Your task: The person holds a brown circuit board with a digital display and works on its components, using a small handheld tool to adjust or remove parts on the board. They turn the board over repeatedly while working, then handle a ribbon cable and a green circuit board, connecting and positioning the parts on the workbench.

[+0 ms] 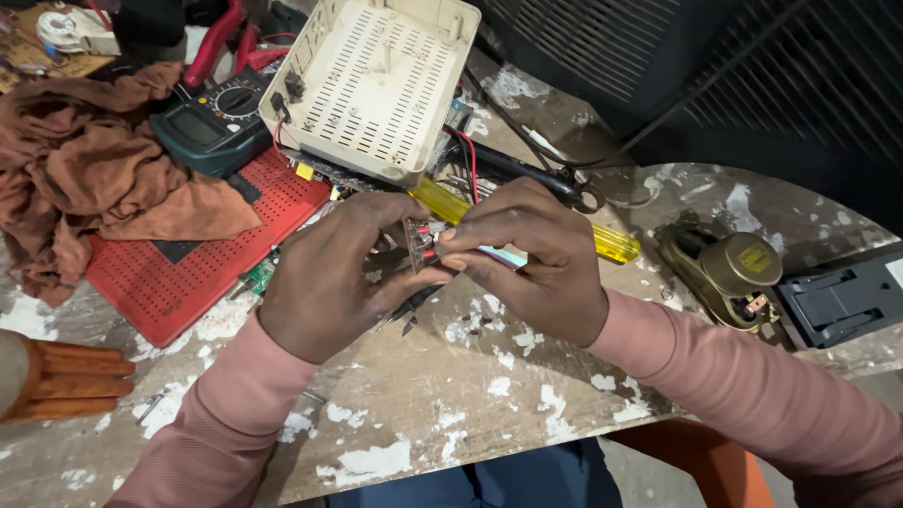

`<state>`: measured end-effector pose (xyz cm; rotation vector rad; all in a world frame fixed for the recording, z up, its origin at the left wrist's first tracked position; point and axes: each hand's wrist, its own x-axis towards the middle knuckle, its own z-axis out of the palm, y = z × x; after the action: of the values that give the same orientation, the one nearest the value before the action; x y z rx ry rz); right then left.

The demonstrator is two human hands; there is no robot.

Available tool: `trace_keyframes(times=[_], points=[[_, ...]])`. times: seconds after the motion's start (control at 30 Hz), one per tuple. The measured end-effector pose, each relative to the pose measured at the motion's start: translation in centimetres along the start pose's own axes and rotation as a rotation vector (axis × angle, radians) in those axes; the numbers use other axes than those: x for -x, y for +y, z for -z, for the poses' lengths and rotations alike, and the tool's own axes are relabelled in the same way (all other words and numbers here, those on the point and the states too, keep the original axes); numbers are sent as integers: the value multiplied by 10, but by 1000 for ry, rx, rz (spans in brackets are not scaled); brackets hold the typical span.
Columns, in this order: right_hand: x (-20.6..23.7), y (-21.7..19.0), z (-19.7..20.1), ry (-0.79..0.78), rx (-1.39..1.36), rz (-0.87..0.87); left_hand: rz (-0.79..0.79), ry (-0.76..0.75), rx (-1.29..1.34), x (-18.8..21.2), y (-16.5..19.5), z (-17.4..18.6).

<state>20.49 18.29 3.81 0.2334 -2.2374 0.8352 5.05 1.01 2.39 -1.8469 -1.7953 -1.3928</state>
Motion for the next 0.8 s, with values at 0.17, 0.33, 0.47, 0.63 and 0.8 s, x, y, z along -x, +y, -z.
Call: trace_keyframes(times=[0.17, 0.33, 0.47, 0.63, 0.8], points=[[1, 0, 1, 5, 18, -5, -5, -7, -2, 0, -1, -1], [0, -3, 1, 8, 63, 18, -9, -2, -11, 0, 0, 0], [0, -5, 0, 13, 82, 19, -1, -17, 0, 0, 1, 0], [0, -7, -2, 24, 93, 16, 10, -19, 3, -1, 2, 0], [-1, -10, -3, 34, 136, 27, 14, -20, -1, 0, 3, 0]])
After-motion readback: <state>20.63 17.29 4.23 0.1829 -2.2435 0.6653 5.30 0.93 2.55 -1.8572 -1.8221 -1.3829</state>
